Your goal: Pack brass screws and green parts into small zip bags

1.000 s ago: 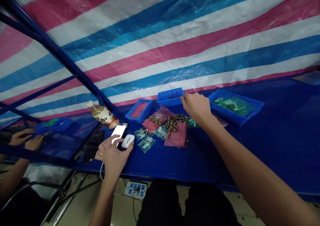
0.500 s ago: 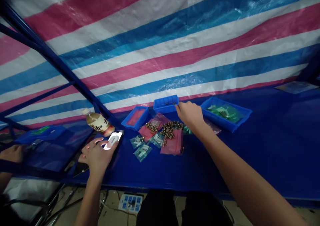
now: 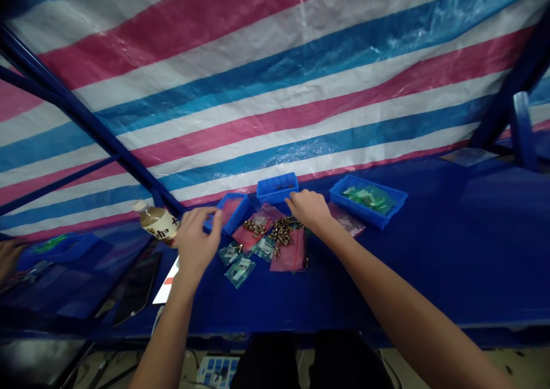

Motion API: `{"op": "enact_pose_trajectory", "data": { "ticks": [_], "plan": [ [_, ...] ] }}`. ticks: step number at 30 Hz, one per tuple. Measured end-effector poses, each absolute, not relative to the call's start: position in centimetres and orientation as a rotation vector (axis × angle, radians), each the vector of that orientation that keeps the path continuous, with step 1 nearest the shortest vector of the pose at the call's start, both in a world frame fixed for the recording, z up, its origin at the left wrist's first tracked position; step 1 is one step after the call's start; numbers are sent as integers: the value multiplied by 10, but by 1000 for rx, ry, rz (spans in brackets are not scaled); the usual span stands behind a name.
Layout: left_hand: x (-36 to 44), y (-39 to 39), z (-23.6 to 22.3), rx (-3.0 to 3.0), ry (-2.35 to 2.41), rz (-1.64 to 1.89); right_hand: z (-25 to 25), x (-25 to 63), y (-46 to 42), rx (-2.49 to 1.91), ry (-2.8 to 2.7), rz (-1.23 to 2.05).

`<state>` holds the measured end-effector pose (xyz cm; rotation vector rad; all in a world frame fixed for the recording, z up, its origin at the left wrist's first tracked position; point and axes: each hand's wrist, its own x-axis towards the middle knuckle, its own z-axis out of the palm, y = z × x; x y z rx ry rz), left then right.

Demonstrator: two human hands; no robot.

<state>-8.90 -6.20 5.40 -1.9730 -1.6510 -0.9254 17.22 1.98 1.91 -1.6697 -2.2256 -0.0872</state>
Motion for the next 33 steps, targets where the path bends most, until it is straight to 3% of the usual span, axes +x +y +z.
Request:
{"op": "enact_pose_trajectory", "data": {
  "ticks": [5,12,22,33],
  "plan": [
    [-37,2,47,-2389,-1329,-644,9,170,25,-1400,-2392,71],
    [-40,13,10,-2281,-1570,-430,18,169,22,-951,-2620,512],
    [-34,-5,10,-2255,-1759,-654,10,170,26,-1002,-2540,684],
    [-32,-5,4,-2480,-1520,-928,7,163,26,-880,-1836,1170]
  ]
}}
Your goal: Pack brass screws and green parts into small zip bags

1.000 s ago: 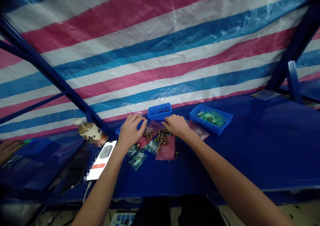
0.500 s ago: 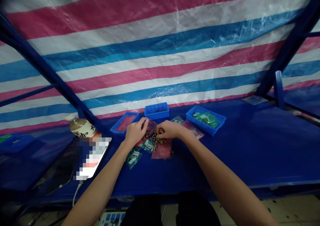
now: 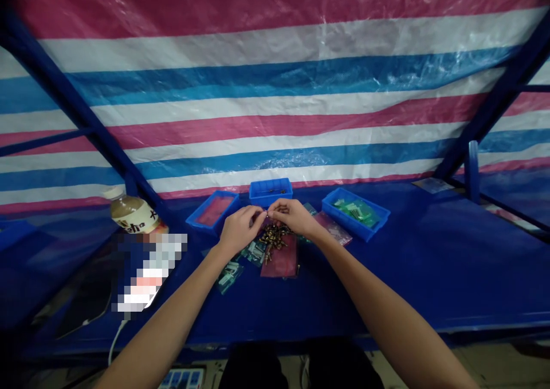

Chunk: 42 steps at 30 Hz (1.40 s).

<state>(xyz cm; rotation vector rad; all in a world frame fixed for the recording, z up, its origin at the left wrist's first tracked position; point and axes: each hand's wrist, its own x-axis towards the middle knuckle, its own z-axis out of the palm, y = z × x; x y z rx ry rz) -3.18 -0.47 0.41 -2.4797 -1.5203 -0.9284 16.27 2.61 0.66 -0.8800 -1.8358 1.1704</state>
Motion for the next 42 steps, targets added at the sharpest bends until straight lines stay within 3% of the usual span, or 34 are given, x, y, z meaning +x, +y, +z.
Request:
{"op": "enact_pose_trajectory", "data": {
  "ticks": [14,26,34,42],
  "plan": [
    [-32,-1,-1,-2631,-1397,-960,2,170,35,-888,-1834,1196],
    [-33,-2,-1,-2569,-1436,-871,14,169,24,-1012,-2157,784],
    [-37,-3,4,-2425,-1661,-685,19,161,48,-1356,-1791,297],
    [-40,1,1,-2432,-1668,-560,6,179,33,-1425,-2177,227]
  ]
}}
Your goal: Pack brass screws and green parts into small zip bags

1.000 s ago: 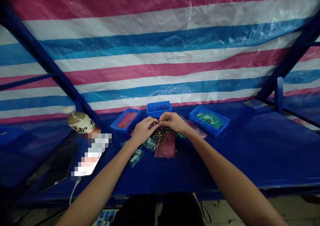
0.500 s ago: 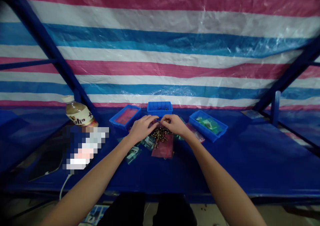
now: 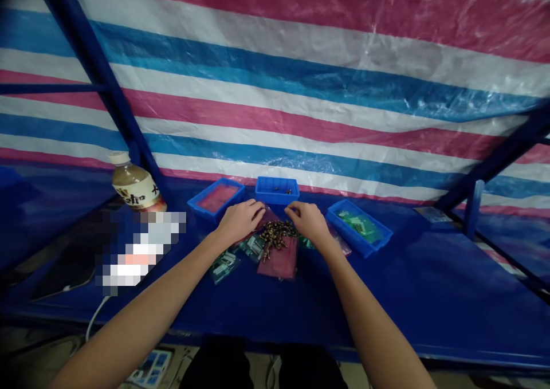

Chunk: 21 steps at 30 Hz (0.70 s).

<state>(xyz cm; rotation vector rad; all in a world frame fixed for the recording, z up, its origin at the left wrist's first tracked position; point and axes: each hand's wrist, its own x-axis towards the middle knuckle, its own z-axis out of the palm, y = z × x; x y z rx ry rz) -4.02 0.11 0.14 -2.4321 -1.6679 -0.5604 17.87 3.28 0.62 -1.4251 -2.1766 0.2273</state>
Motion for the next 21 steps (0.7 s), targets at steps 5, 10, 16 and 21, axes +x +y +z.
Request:
{"op": "enact_pose_trajectory", "data": {
  "ticks": [5,10,16,21],
  "plan": [
    [-39,1,-1,-2429,-1613,-567,0,181,35,-1367,-2501,182],
    [-37,0,-2,-2446,-1619,-604,-2,183,37,-1494,-2431,151],
    [-35,2,-7,-2467,-1572,-726,1,175,35,-1316,-2204,446],
    [-34,3,-6,-2551,-1370,-1013,6,159,27,-1057,-1794,1046]
  ]
}}
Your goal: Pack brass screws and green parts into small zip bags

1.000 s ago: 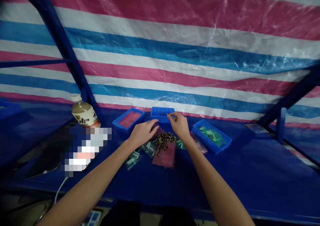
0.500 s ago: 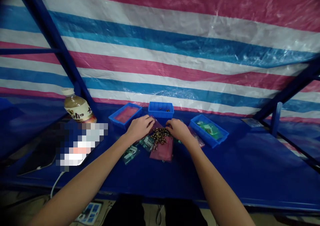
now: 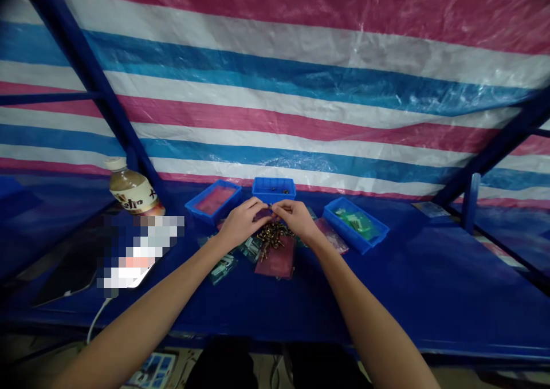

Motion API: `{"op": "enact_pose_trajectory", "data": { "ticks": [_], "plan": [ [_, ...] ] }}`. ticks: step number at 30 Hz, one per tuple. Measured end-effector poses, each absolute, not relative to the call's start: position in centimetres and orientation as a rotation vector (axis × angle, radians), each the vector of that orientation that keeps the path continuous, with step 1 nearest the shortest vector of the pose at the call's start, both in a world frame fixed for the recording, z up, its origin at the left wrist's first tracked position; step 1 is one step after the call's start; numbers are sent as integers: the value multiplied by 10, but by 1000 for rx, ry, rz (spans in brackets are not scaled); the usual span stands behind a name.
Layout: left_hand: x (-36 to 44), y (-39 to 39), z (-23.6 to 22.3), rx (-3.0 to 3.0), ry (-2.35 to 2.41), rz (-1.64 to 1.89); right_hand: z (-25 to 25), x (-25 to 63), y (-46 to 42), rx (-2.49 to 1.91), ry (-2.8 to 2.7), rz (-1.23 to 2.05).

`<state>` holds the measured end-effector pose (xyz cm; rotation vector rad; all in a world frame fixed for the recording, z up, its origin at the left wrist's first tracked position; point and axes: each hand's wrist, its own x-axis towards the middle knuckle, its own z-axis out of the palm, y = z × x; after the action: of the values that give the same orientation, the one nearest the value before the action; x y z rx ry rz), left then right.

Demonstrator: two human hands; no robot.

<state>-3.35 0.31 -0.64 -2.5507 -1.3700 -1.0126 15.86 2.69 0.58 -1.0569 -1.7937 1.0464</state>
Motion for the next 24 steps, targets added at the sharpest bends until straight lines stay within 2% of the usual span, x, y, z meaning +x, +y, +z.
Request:
{"op": "enact_pose_trajectory", "data": {
  "ticks": [9,24],
  "plan": [
    [-29,2,-6,-2578,-1186,-1191,2,158,27,-1011,-1838,1107],
    [-32,6,-10,-2572,-1316,-1044,12,165,26,-1065,-2095,731]
  ]
}}
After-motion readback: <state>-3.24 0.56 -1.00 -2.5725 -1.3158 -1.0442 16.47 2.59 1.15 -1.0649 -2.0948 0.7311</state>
